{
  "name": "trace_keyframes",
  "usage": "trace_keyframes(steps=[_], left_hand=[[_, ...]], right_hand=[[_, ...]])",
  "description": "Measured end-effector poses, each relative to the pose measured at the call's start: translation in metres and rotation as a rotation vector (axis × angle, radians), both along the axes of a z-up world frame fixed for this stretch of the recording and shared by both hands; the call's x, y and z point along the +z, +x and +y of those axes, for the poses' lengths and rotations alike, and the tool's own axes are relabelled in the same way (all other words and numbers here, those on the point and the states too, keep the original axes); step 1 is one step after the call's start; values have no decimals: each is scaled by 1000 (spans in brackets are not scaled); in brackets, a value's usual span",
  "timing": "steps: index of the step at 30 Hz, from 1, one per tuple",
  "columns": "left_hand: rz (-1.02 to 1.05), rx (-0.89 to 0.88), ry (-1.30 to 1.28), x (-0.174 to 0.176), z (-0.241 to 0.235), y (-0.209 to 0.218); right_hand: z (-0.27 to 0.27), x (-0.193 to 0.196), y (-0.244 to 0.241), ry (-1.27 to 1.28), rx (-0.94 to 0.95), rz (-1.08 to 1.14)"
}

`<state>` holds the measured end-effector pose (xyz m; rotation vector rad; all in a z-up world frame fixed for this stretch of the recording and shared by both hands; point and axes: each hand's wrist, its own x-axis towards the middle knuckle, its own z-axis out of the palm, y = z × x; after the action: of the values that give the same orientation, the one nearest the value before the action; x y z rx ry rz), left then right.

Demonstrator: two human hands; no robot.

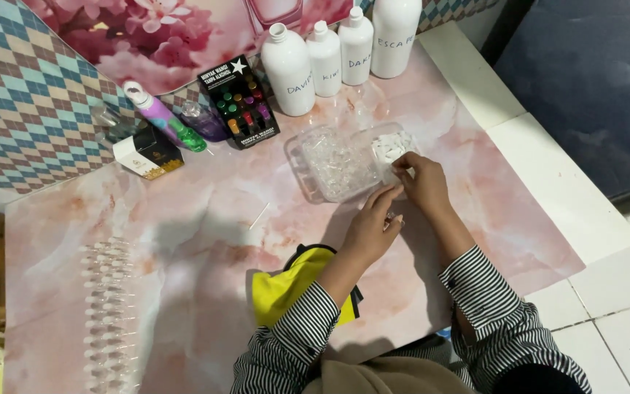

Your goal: Assembling perfume sample vials by inserting applicator caps into small plastic tubes.

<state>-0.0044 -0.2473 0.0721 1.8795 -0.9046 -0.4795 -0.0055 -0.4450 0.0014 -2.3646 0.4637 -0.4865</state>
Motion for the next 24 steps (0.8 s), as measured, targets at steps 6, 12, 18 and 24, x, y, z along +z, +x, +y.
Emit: trace_keyframes(steps=[6, 12, 18, 24], left_hand=[[12, 56, -92, -11, 22, 0], [256, 209, -253, -59, 64, 11], [274, 482, -400, -66, 139, 26], [252, 713, -569, -73, 221, 47]], right_hand=[[5, 15, -4, 340, -78, -347], [47, 50, -22, 779, -178, -724], [115, 35, -14, 823, -18, -565], [208, 7, 2, 777, 207, -248]])
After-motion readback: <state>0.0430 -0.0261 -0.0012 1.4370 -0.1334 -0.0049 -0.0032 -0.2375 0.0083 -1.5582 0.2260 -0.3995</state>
